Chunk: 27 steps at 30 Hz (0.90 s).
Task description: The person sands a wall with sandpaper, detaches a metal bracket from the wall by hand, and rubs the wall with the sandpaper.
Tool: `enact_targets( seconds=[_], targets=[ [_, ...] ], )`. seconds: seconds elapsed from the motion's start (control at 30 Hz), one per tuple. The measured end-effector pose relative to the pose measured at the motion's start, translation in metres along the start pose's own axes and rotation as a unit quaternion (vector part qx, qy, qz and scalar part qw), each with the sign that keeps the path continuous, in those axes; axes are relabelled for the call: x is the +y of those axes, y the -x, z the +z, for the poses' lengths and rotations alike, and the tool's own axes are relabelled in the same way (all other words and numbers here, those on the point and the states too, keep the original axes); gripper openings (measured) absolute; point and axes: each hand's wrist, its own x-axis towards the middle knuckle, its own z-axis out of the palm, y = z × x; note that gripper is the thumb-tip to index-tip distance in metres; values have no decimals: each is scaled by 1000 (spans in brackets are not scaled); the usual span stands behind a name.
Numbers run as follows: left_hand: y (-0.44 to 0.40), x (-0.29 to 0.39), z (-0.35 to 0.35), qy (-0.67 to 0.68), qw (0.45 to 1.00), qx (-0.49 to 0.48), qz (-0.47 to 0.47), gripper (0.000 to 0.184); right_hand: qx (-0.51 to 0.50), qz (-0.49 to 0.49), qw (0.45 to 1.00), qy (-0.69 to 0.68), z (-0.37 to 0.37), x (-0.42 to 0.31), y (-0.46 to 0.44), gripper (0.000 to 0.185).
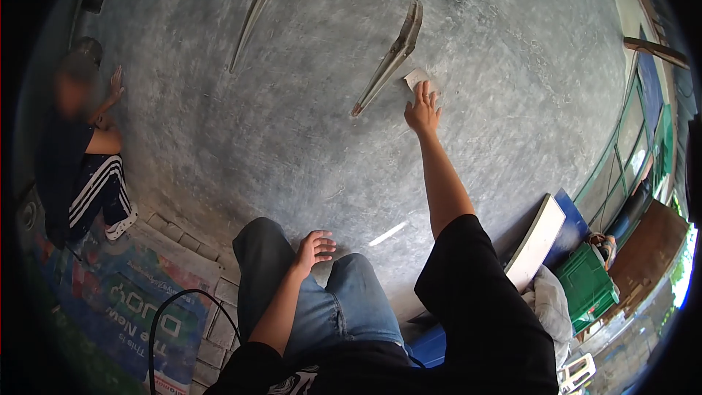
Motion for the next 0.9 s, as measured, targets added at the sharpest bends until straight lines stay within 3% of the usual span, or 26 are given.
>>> enact_targets(
  seconds=[0.07, 0.13, 0.23, 0.27, 0.33, 0.47, 0.53, 0.6, 0.77, 0.9],
  targets=[
    [0, -1, -2, 3, 1000, -5, 0, 43, 47, -45, 998, -7, 24, 2, 25, 60],
    [3, 0, -2, 7, 1000, -6, 7, 44, 88, -117, 985, 89, 41, 4, 48, 50],
    [2, 2, -3, 12, 1000, -10, 16, 45, 121, -216, 967, 59, 47, 0, 54, 38],
    [2, 1, -2, 10, 1000, -13, 13, 44, 117, -219, 967, 60, 39, -10, 50, 38],
    [3, 1, 0, 8, 1000, -9, 8, 44, 226, -269, 936, -17, 18, -37, 28, 33],
    [5, 4, 1, 11, 1000, -11, 8, 42, 259, -313, 913, -29, -8, -71, -24, 37],
    [5, 3, 3, 17, 1000, -4, 10, 41, 243, -319, 916, -25, -6, -78, -37, 37],
    [4, 2, 3, -1, 1000, -25, 0, 39, 116, -299, 947, 1, 5, -84, -38, 38],
    [2, 2, 0, -19, 999, -32, 15, 42, 57, -373, 926, 20, 91, -89, 40, 33],
    [2, 4, 0, -19, 999, -30, 10, 42, -68, -422, 904, 3, 130, -97, 99, 35]
  ],
)
